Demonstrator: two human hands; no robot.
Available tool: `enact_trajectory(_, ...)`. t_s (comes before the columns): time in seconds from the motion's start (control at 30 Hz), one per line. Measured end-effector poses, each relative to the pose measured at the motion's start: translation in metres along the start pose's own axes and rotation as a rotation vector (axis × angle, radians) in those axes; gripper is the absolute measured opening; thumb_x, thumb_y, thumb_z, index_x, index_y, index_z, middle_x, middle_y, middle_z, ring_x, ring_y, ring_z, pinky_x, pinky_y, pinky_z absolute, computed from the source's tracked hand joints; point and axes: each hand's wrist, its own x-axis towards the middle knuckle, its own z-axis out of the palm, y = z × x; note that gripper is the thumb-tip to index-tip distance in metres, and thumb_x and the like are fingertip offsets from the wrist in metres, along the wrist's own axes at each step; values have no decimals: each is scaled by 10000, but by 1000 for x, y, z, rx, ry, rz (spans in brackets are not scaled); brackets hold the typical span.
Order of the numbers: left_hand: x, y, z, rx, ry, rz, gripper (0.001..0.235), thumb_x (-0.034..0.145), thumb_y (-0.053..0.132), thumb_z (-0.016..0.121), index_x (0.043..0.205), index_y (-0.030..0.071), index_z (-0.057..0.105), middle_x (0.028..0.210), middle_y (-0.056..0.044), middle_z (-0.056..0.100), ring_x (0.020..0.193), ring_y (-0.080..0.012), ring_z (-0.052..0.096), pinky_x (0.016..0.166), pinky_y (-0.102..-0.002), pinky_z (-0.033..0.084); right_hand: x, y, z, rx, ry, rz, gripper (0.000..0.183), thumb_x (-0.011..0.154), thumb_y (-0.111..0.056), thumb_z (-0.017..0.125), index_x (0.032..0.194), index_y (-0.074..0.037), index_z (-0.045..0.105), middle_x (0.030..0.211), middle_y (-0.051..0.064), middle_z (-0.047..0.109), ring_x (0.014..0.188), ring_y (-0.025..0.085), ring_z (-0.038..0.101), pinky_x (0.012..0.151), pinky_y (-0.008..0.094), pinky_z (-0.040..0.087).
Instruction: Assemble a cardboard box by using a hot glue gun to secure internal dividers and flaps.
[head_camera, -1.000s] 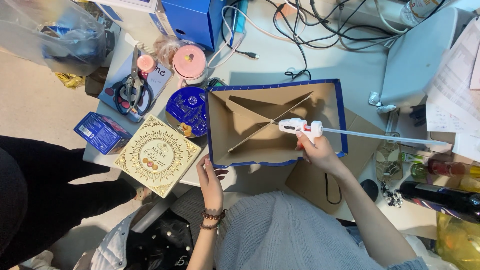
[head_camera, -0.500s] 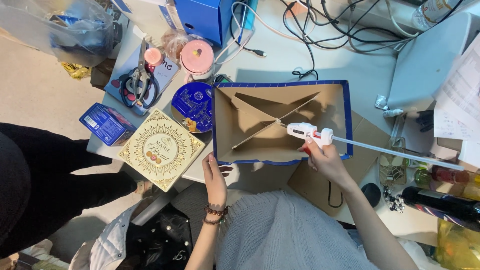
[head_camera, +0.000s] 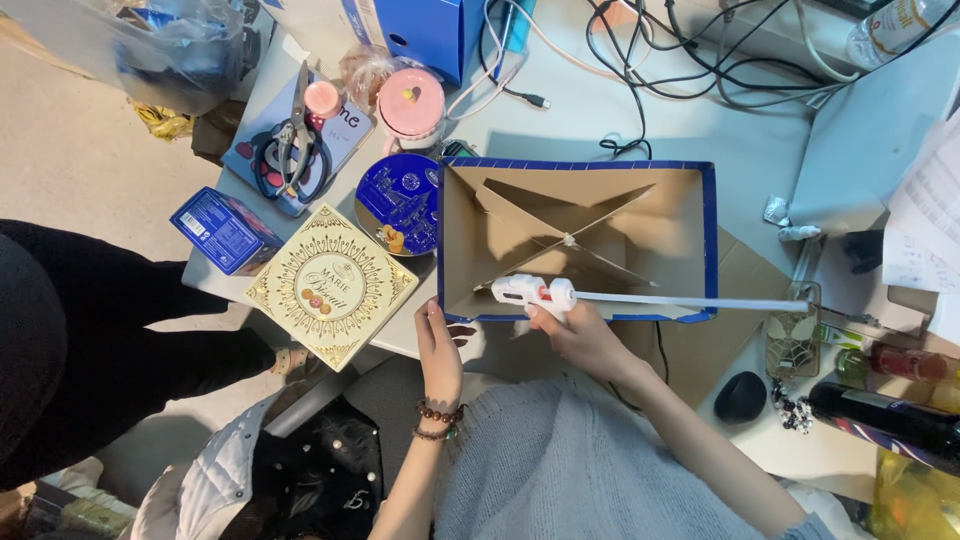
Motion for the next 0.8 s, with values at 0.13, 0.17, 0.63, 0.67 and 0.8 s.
enact_trajectory(0.13, 4, -7, 0, -8, 9, -2, 544, 1095, 473, 349, 1389, 32, 474, 988, -187, 631, 851, -324, 725, 750, -380, 529, 6, 31, 6, -67, -40, 11, 472, 1003, -277, 653, 625, 4, 635, 475, 134, 615, 442, 181, 606, 439, 288, 479)
enact_trajectory(0.17, 5, -9, -1, -4, 8, 1, 547, 1095, 476, 348, 1386, 31, 476, 984, -189, 638, 849, -322, 726, 750, -381, 529, 5, 27, 6, -76, -46, 8, 469, 1008, -268, 644, 625, 2, 636, 474, 124, 611, 436, 174, 591, 437, 275, 470)
enact_trajectory(0.63, 3, -7, 1, 7, -1, -1, 550, 1094, 496, 331, 1361, 43, 492, 991, -182, 633, 843, -316, 736, 748, -369, 529, 18, 23, 5, -153, -47, -22, 450, 1023, -266, 618, 662, 3, 635, 501, 135, 608, 439, 184, 565, 426, 273, 437)
enact_trajectory(0.67, 3, -6, 1, 11, 0, 1, 546, 1095, 492, 330, 1357, 40, 490, 989, -182, 632, 838, -316, 737, 746, -367, 531, 20, 13, 3, -150, -48, -25, 439, 1032, -250, 611, 672, -1, 634, 508, 122, 607, 438, 175, 573, 433, 244, 442)
enact_trajectory(0.8, 3, -5, 0, 11, -6, -15, 575, 1092, 505, 327, 1383, 34, 481, 1059, -197, 633, 839, -312, 731, 750, -364, 524, 12, 13, 4, -169, -18, 1, 490, 1033, -301, 622, 630, -21, 630, 503, 104, 595, 431, 154, 547, 429, 246, 430)
